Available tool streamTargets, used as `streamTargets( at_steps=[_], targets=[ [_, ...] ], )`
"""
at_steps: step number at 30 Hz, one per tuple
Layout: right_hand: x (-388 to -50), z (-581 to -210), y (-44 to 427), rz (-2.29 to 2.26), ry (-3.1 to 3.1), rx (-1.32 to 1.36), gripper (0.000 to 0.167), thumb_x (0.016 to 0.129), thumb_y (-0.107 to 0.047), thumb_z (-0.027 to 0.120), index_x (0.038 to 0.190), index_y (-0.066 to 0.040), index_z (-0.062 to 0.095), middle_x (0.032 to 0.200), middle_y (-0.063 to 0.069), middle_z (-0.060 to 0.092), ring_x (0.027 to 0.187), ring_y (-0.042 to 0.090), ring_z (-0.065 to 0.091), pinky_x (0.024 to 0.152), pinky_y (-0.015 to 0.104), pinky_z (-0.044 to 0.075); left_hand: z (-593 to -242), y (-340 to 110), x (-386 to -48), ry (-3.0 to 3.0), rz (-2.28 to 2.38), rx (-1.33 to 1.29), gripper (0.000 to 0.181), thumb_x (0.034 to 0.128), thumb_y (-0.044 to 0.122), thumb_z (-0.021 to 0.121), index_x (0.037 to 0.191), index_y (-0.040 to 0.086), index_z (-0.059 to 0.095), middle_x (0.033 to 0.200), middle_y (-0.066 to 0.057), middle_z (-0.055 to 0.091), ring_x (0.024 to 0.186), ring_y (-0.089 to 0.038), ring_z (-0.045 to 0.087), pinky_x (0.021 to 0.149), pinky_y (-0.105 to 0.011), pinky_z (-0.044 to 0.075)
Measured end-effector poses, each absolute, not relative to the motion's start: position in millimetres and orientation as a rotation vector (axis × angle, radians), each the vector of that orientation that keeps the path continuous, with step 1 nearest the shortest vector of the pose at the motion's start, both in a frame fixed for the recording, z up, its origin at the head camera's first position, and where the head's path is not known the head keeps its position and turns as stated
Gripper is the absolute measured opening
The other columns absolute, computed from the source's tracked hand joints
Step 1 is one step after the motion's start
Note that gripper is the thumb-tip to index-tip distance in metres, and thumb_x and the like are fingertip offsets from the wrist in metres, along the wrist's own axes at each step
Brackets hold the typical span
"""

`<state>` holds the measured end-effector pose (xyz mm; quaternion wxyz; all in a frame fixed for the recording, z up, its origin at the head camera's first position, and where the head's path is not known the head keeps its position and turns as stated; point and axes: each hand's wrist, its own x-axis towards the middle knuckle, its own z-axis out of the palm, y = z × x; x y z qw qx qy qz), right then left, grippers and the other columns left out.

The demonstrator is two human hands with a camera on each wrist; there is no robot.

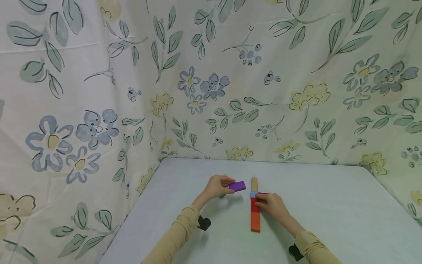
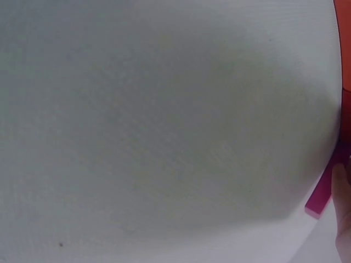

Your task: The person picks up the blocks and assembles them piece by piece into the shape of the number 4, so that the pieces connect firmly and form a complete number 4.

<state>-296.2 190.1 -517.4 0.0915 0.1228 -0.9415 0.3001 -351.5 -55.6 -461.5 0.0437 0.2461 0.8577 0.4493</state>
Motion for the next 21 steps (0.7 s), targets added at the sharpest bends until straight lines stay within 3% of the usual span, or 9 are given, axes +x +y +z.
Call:
streamTargets(
  at_steps=[6,12,21],
  targets=[
    [-294.3,-517.3,189.7,0.899,-2.791,0.356,0.036,0.078,-0.013,0.076,0.111,-0.004,0.070,0.097,0.011,0.073,0.074,0.013,0.055,0.063,0.019,0.050,-458.3,-52.8,-354.8,2.590,1.310,0.748,0.039,0.0773,0.015,0.078,0.115,0.008,0.068,0.113,-0.006,0.069,0.104,-0.017,0.066,0.088,-0.024,0.053],
    [-294.7,-518.6,190.2,0.902,-2.785,0.351,0.041,0.078,-0.013,0.076,0.116,-0.003,0.067,0.109,0.013,0.071,0.090,0.023,0.067,0.081,0.036,0.056,-458.5,-50.3,-358.8,2.566,1.308,0.781,0.038,0.0769,0.011,0.078,0.114,0.006,0.068,0.114,-0.008,0.069,0.105,-0.019,0.066,0.089,-0.025,0.053],
    [-295.7,-519.1,189.9,0.893,-2.770,0.367,0.043,0.077,-0.014,0.077,0.117,-0.002,0.067,0.110,0.016,0.070,0.095,0.027,0.068,0.082,0.039,0.055,-470.0,-46.6,-364.8,2.563,1.278,0.837,0.036,0.0747,0.006,0.079,0.109,0.005,0.070,0.109,-0.008,0.070,0.102,-0.020,0.067,0.087,-0.024,0.053]
  ],
)
